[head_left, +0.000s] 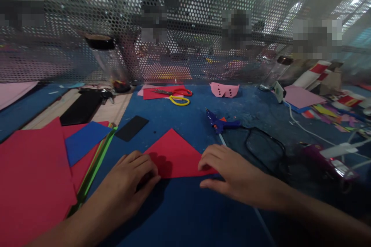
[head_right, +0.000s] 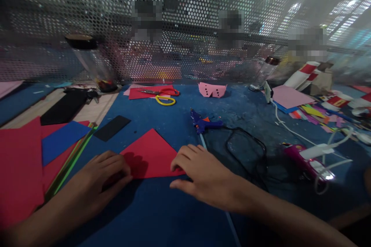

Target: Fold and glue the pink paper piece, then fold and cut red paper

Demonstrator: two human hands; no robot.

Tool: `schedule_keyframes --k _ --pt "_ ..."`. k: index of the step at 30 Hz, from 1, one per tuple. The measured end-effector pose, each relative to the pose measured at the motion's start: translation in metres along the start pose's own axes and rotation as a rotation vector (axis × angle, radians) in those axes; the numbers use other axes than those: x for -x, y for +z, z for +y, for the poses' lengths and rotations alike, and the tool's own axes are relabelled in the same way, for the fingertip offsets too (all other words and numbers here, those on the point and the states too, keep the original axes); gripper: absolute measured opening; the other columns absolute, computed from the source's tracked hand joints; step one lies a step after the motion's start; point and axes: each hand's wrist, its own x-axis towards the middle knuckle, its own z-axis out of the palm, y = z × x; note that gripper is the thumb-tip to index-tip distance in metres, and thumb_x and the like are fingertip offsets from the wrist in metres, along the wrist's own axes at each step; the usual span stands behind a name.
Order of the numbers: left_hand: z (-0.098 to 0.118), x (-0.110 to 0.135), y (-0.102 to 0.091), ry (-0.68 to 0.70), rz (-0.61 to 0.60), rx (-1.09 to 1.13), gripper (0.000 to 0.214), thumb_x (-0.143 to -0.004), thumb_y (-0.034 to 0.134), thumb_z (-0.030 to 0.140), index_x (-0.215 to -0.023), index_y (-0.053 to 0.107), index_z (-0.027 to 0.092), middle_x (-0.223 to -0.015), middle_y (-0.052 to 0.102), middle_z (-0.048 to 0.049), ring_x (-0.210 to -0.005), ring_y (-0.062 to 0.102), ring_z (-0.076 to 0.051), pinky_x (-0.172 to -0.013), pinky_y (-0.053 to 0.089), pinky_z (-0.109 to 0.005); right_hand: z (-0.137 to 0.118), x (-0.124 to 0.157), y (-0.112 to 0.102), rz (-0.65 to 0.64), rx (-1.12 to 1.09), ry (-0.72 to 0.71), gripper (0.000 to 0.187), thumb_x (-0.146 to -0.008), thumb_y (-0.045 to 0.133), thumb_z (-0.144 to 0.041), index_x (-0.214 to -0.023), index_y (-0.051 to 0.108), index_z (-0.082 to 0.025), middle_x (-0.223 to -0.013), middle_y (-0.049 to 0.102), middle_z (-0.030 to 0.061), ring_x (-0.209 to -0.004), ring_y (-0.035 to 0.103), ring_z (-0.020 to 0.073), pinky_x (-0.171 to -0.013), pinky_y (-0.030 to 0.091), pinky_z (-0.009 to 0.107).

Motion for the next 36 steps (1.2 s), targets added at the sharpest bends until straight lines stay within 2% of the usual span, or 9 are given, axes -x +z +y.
schedule_keyframes --k 3,7,18,28,36 --pt "-0.001 0.0 0.001 0.007 -0.001 0.023 0.019 -0.1 0.051 0.029 -0.085 0.061 0.023 -0.085 0.066 -0.0018 -0.085 0.055 -0.024 -0.074 0.037 -0.037 -0.003 -0.01 0.017 0.014 0.045 -0.08 0.018 -0.098 0.065 -0.037 -0.107 0.063 -0.022 -0.11 0.064 0.0022 -0.103 0.054 0.0203 -0.089 0.039 0.034" --pt "0.0 0.0 0.001 0.02 0.005 0.051 0.02 -0.1 0.052 0.029 -0.084 0.06 0.023 -0.083 0.065 -0.0014 -0.084 0.054 -0.023 -0.073 0.037 -0.036 0.002 -0.016 0.029 0.057 0.086 -0.101 0.015 -0.103 0.057 -0.034 -0.096 0.063 -0.021 -0.101 0.064 0.0011 -0.096 0.052 0.0192 -0.085 0.037 0.035" --pt "-0.002 0.0 0.005 0.006 0.009 0.074 0.021 -0.101 0.055 0.03 -0.082 0.06 0.022 -0.083 0.065 0.0005 -0.086 0.052 -0.022 -0.076 0.035 -0.035 0.008 -0.017 0.032 0.073 0.045 -0.054 0.017 -0.103 0.056 -0.033 -0.093 0.062 -0.021 -0.097 0.063 0.0009 -0.093 0.052 0.0188 -0.083 0.036 0.034" --pt "0.005 -0.003 0.004 -0.043 0.048 0.023 0.02 -0.094 0.064 0.023 -0.075 0.056 0.021 -0.076 0.061 0.0016 -0.08 0.051 -0.021 -0.073 0.032 -0.034 0.005 -0.019 0.037 0.131 0.008 0.027 0.014 -0.095 0.065 -0.026 -0.086 0.057 -0.02 -0.091 0.059 -0.0005 -0.087 0.05 0.0177 -0.078 0.036 0.033" --pt "0.007 -0.004 0.005 -0.043 0.053 0.0 0.02 -0.092 0.064 0.022 -0.074 0.055 0.02 -0.074 0.06 0.0015 -0.079 0.05 -0.021 -0.073 0.032 -0.034 0.003 -0.019 0.037 0.158 -0.005 0.049 0.015 -0.094 0.068 -0.024 -0.085 0.057 -0.02 -0.089 0.058 -0.001 -0.085 0.05 0.0173 -0.076 0.034 0.033"
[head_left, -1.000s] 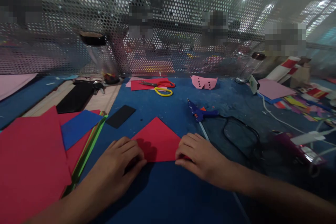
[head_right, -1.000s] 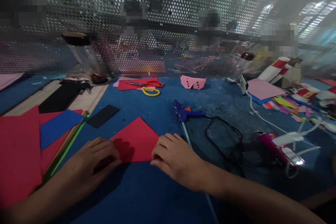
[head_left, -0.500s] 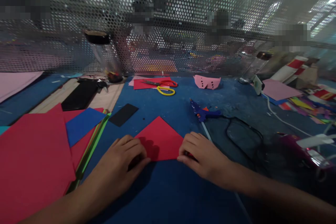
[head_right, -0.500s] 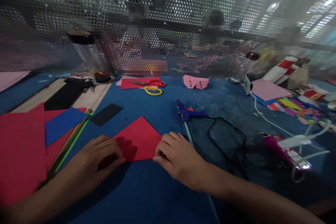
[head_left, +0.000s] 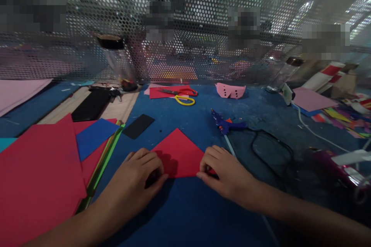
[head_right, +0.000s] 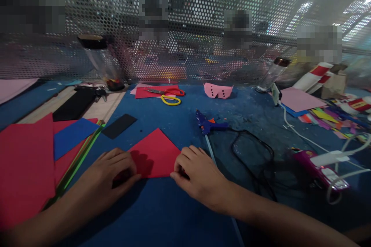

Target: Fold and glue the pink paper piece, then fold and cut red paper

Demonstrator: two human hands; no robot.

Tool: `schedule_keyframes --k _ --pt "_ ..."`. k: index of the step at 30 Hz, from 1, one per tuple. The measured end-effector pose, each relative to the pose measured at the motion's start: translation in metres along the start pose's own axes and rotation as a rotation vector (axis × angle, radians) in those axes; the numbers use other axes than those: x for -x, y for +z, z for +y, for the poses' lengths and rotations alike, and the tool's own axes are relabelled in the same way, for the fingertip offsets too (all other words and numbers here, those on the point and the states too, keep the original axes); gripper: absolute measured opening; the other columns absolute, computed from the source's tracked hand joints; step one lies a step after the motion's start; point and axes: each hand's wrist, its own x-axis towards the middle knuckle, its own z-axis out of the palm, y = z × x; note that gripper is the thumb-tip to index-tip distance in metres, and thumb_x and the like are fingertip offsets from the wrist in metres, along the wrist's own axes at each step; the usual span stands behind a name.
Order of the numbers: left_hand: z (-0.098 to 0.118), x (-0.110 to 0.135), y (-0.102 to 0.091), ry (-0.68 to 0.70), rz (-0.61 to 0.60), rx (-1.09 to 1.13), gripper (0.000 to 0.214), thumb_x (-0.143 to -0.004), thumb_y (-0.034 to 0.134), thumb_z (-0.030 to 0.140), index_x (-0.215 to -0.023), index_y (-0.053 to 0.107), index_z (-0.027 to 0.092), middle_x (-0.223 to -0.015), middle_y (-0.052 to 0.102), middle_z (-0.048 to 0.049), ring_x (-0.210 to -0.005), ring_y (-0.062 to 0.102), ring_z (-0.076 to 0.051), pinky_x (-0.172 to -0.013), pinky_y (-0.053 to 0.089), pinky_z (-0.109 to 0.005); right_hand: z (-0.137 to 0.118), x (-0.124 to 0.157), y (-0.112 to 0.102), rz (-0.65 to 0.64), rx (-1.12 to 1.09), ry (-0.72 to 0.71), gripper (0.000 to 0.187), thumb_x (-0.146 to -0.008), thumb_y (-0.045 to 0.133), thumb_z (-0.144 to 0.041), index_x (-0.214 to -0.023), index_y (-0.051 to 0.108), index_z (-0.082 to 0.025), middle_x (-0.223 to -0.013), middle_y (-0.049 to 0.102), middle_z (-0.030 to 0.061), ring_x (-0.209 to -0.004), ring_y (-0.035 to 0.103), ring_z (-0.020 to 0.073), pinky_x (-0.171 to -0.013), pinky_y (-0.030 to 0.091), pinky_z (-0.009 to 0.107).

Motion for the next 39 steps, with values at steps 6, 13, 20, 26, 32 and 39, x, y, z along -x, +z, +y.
schedule_keyframes --k 6,13,20,26,32,39 --pt "0.001 0.001 -0.001 -0.004 0.02 -0.026 0.02 -0.093 0.059 0.023 -0.073 0.054 0.021 -0.075 0.06 0.0006 -0.079 0.05 -0.022 -0.073 0.034 -0.034 -0.001 -0.001 0.0 0.006 0.017 0.011 0.015 -0.092 0.068 -0.023 -0.084 0.057 -0.02 -0.088 0.058 -0.0015 -0.086 0.05 0.0171 -0.076 0.034 0.033" --pt "0.001 -0.001 0.0 0.009 0.006 -0.013 0.018 -0.093 0.059 0.021 -0.075 0.056 0.021 -0.077 0.062 -0.0001 -0.08 0.052 -0.022 -0.072 0.036 -0.035 -0.001 -0.001 0.001 0.0 0.007 0.024 0.014 -0.091 0.07 -0.023 -0.084 0.058 -0.021 -0.088 0.059 -0.0012 -0.086 0.051 0.0174 -0.077 0.035 0.033" --pt "0.001 0.001 0.004 0.038 0.021 0.003 0.014 -0.093 0.056 0.018 -0.08 0.057 0.021 -0.081 0.063 -0.0004 -0.082 0.053 -0.022 -0.073 0.039 -0.035 -0.002 -0.002 0.0 0.005 0.029 0.023 0.013 -0.091 0.07 -0.021 -0.083 0.058 -0.02 -0.088 0.06 -0.0004 -0.085 0.05 0.0173 -0.075 0.034 0.032" --pt "0.001 0.002 0.008 0.195 0.036 0.116 0.023 -0.098 0.046 0.01 -0.103 0.063 0.024 -0.098 0.068 -0.002 -0.093 0.058 -0.02 -0.084 0.044 -0.034 -0.002 -0.002 -0.001 -0.008 0.034 0.023 0.013 -0.091 0.07 -0.021 -0.084 0.059 -0.02 -0.089 0.059 -0.0004 -0.085 0.05 0.0174 -0.076 0.034 0.032" --pt "-0.002 0.004 0.011 0.288 0.008 0.052 0.034 -0.101 0.045 0.008 -0.119 0.064 0.029 -0.105 0.067 -0.0032 -0.093 0.059 -0.022 -0.083 0.046 -0.037 -0.003 -0.002 -0.001 -0.013 0.012 0.038 0.013 -0.092 0.069 -0.023 -0.084 0.059 -0.02 -0.089 0.059 -0.0009 -0.086 0.051 0.0173 -0.077 0.035 0.033" --pt "-0.006 0.006 0.012 0.354 -0.041 -0.034 0.044 -0.102 0.042 0.009 -0.137 0.057 0.032 -0.102 0.065 -0.0051 -0.088 0.058 -0.022 -0.08 0.048 -0.037 -0.001 0.0 -0.001 -0.009 0.012 0.03 0.014 -0.091 0.07 -0.024 -0.084 0.059 -0.02 -0.089 0.059 -0.0009 -0.086 0.051 0.0176 -0.077 0.035 0.032"
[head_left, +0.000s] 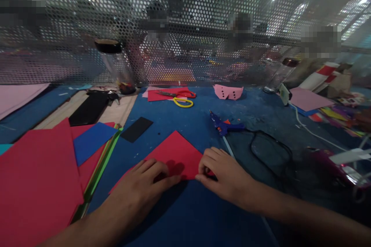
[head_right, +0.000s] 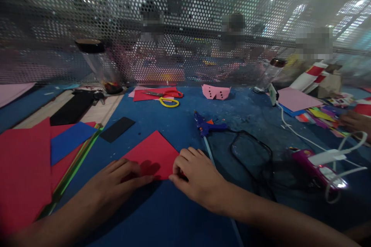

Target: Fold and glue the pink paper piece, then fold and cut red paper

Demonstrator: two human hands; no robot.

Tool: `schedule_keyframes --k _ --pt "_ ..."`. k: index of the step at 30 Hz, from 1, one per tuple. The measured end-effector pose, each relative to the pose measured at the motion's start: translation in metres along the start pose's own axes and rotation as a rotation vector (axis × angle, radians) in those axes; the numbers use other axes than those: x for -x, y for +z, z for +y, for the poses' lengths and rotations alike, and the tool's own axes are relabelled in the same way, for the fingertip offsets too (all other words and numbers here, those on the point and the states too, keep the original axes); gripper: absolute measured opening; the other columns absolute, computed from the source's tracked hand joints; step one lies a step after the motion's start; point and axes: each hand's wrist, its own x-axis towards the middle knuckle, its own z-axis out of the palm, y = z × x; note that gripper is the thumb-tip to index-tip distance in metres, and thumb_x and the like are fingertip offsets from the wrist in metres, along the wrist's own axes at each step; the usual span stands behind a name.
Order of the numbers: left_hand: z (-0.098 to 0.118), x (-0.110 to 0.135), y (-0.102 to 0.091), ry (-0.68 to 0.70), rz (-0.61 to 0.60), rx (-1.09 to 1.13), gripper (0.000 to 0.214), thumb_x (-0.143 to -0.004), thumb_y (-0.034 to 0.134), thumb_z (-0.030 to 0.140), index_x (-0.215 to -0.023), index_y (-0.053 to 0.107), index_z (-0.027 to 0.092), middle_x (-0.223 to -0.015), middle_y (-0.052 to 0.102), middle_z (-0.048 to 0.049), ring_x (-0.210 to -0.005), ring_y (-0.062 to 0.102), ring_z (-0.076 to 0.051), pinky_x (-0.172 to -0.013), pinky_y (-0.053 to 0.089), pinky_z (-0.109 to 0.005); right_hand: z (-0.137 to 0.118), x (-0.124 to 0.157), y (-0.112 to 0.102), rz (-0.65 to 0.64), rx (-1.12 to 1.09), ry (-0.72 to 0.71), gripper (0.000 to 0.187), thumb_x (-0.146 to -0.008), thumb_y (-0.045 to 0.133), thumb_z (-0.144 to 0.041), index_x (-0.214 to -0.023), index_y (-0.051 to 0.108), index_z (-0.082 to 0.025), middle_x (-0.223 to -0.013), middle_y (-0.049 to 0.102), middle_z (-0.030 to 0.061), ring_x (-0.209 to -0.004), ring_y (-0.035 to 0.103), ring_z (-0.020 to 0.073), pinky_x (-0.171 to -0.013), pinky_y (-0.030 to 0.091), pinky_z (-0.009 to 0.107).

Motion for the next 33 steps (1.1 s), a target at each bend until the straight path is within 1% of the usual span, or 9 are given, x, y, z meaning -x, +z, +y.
schedule_keyframes --k 3,6,10,14,19,24,28,33 --pt "-0.001 -0.001 -0.002 0.032 -0.018 -0.047 0.045 -0.101 0.042 0.009 -0.138 0.056 0.031 -0.102 0.064 -0.0061 -0.086 0.058 -0.022 -0.077 0.048 -0.036 0.0 0.0 0.0 0.006 -0.002 -0.006 0.015 -0.091 0.071 -0.024 -0.083 0.058 -0.02 -0.088 0.059 -0.0011 -0.086 0.051 0.0174 -0.076 0.035 0.032" --pt "-0.001 -0.003 -0.005 0.081 -0.028 -0.104 0.05 -0.099 0.042 0.007 -0.141 0.053 0.03 -0.103 0.064 -0.0066 -0.088 0.059 -0.023 -0.078 0.048 -0.036 0.0 -0.001 0.0 0.008 0.0 -0.005 0.015 -0.091 0.071 -0.023 -0.084 0.058 -0.021 -0.088 0.059 -0.0014 -0.086 0.051 0.0171 -0.076 0.035 0.032" --pt "0.002 -0.004 -0.009 0.106 -0.071 -0.167 0.054 -0.095 0.046 0.006 -0.143 0.052 0.031 -0.104 0.065 -0.0066 -0.089 0.058 -0.024 -0.079 0.048 -0.035 0.0 -0.001 0.0 0.006 0.007 -0.006 0.016 -0.09 0.072 -0.023 -0.083 0.058 -0.021 -0.088 0.06 -0.0015 -0.085 0.05 0.017 -0.076 0.036 0.032" --pt "0.004 -0.005 -0.012 0.109 -0.092 -0.18 0.051 -0.094 0.05 0.009 -0.141 0.054 0.029 -0.106 0.065 -0.0071 -0.089 0.057 -0.024 -0.081 0.047 -0.036 -0.001 -0.001 -0.001 0.008 0.01 -0.006 0.016 -0.09 0.072 -0.023 -0.083 0.058 -0.02 -0.087 0.059 -0.0015 -0.085 0.05 0.017 -0.076 0.036 0.032" --pt "0.006 -0.006 -0.013 0.136 -0.081 -0.207 0.05 -0.096 0.047 0.011 -0.141 0.054 0.031 -0.103 0.065 -0.0067 -0.088 0.056 -0.024 -0.079 0.046 -0.034 -0.001 -0.001 0.0 0.015 0.007 -0.006 0.016 -0.091 0.071 -0.024 -0.083 0.057 -0.021 -0.087 0.06 -0.0012 -0.085 0.051 0.0174 -0.077 0.036 0.032" --pt "0.004 -0.005 -0.01 0.14 -0.095 -0.218 0.051 -0.096 0.047 0.01 -0.143 0.053 0.029 -0.106 0.065 -0.0082 -0.089 0.056 -0.025 -0.079 0.047 -0.037 0.0 -0.001 0.0 0.01 0.007 -0.007 0.017 -0.091 0.071 -0.026 -0.083 0.058 -0.021 -0.087 0.06 -0.0015 -0.085 0.05 0.0174 -0.076 0.036 0.032" --pt "0.003 -0.005 -0.01 0.136 -0.088 -0.212 0.049 -0.097 0.045 0.011 -0.141 0.054 0.031 -0.104 0.065 -0.0071 -0.088 0.056 -0.024 -0.078 0.047 -0.035 0.0 -0.001 0.0 0.005 0.013 -0.002 0.015 -0.091 0.071 -0.025 -0.084 0.059 -0.021 -0.087 0.06 -0.0014 -0.085 0.051 0.0171 -0.077 0.036 0.032" --pt "0.007 -0.006 -0.015 0.105 -0.083 -0.169 0.048 -0.098 0.047 0.012 -0.14 0.055 0.033 -0.104 0.064 -0.0062 -0.091 0.056 -0.023 -0.083 0.048 -0.034 0.001 0.0 0.001 0.002 0.011 -0.012 0.015 -0.092 0.071 -0.026 -0.084 0.059 -0.021 -0.088 0.06 -0.0011 -0.086 0.051 0.0175 -0.077 0.036 0.033"
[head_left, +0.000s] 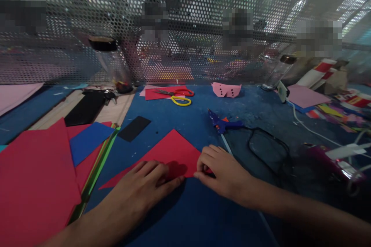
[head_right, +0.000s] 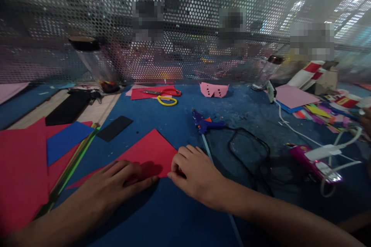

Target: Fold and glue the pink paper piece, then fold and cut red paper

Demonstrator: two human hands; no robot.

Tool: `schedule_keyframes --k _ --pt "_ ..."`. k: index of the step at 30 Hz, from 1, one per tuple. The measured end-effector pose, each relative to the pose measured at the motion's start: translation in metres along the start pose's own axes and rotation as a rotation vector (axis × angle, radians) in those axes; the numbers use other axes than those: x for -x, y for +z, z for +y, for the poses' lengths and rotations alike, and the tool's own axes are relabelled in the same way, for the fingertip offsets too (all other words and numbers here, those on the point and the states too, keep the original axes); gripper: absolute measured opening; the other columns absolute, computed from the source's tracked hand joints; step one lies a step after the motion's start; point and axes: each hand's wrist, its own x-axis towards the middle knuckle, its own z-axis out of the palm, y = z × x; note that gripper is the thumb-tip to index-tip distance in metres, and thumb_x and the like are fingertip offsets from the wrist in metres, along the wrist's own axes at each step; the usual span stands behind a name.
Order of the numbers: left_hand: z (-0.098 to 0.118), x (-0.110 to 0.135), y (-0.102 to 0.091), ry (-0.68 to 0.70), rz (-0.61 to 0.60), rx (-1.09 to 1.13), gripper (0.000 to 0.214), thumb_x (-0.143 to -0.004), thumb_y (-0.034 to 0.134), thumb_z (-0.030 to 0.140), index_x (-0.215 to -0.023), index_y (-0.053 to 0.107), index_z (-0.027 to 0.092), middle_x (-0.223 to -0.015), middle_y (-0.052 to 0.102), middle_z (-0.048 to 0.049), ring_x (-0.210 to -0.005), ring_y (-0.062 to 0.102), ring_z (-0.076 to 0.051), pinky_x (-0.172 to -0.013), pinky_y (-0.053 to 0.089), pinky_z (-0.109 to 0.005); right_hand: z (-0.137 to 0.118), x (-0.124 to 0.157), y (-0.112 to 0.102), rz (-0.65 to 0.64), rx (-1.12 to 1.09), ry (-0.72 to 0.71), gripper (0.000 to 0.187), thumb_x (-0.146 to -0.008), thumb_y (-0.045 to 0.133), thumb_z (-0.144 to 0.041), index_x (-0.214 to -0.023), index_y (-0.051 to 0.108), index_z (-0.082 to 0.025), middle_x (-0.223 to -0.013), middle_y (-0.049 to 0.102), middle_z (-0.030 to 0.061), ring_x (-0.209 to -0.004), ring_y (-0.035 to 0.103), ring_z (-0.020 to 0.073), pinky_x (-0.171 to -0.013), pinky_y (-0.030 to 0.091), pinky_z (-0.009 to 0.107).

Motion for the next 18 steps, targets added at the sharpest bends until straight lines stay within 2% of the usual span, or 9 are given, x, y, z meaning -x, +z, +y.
schedule_keyframes --k 7,13,18 --pt "0.001 -0.001 -0.001 -0.01 -0.042 -0.02 0.058 -0.089 0.054 0.004 -0.141 0.054 0.031 -0.106 0.065 -0.0068 -0.089 0.056 -0.025 -0.08 0.05 -0.037 -0.001 0.002 -0.003 -0.012 -0.016 0.014 0.015 -0.092 0.071 -0.025 -0.083 0.058 -0.02 -0.086 0.059 -0.0013 -0.084 0.05 0.0172 -0.076 0.036 0.032" --pt "0.001 -0.001 0.0 -0.003 -0.068 -0.045 0.06 -0.087 0.056 0.004 -0.141 0.053 0.031 -0.106 0.065 -0.0079 -0.087 0.059 -0.026 -0.077 0.054 -0.041 0.0 0.004 -0.008 -0.023 -0.019 0.014 0.015 -0.093 0.07 -0.026 -0.083 0.059 -0.02 -0.086 0.059 -0.0013 -0.083 0.051 0.0168 -0.076 0.036 0.032" --pt "0.006 -0.004 -0.007 -0.037 -0.132 -0.033 0.06 -0.089 0.053 0.002 -0.142 0.053 0.03 -0.111 0.065 -0.0101 -0.092 0.06 -0.029 -0.079 0.056 -0.046 0.001 0.009 -0.011 -0.019 -0.036 0.022 0.016 -0.092 0.071 -0.024 -0.083 0.059 -0.021 -0.086 0.059 -0.0026 -0.083 0.051 0.0155 -0.075 0.036 0.032"
